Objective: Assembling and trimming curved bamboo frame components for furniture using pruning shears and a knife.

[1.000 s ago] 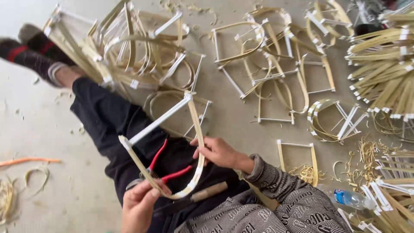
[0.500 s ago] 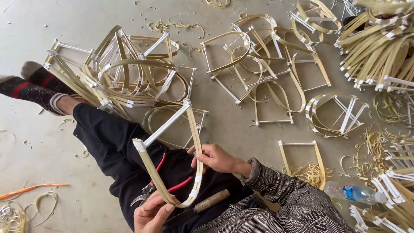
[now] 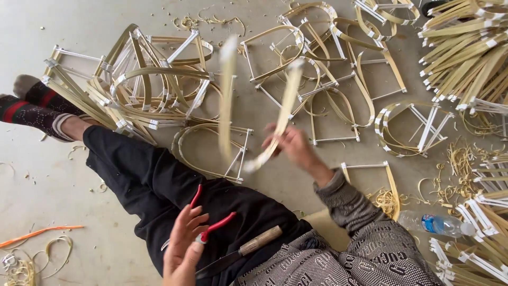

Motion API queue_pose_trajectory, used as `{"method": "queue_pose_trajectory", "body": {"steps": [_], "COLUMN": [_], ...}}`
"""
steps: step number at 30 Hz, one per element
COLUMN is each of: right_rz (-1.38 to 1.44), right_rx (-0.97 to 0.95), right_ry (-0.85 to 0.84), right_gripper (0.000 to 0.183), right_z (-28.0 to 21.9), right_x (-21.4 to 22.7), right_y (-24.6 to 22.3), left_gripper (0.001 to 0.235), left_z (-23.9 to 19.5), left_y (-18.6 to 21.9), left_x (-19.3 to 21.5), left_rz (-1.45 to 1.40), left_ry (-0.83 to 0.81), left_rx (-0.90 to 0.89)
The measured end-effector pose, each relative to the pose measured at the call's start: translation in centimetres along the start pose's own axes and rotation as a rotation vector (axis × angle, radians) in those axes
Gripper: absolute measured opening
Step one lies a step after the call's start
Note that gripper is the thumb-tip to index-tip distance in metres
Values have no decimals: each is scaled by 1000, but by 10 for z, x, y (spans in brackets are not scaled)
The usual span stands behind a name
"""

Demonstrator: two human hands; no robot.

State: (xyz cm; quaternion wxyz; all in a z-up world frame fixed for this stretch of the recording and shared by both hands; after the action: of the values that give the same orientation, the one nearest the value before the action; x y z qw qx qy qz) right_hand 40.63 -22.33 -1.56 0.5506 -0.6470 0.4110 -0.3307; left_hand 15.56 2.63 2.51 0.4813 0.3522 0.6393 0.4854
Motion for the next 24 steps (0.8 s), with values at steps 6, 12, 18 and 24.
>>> {"method": "queue_pose_trajectory", "body": {"steps": [6,12,18,24], "right_rz": [471,-963,-997,-614], "right_rx": [84,467,95,156], "right_ry": [432,359,119,153], "right_gripper": [42,67,63,30], "right_z": [58,138,156,127], "right_x": [90,47,-2,-20], "right_y": [37,180,207,131], "left_gripper": [65,60,59,56], "left_z": [-13,-26,-35,-43], "left_y": [-41,-50,-64,-64], "left_x": [58,79,115,137], "left_rz": [-88,-123,-175,-162], "left_ry": [198,287,344,434], "left_rx": [78,163,153,126]}}
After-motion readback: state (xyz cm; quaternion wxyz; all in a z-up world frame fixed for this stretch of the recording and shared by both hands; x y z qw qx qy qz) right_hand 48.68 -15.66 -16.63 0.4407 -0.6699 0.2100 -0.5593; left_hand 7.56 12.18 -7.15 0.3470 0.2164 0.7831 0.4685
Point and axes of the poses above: each hand's wrist, its own z-axis towards the middle knuckle, its own x-axis out of the back of the hand, y = z × x, the point moved 8 cm from there along z, towards the middle knuckle, and after that the axes turned 7 degrees about y, right-handed, at the moved point
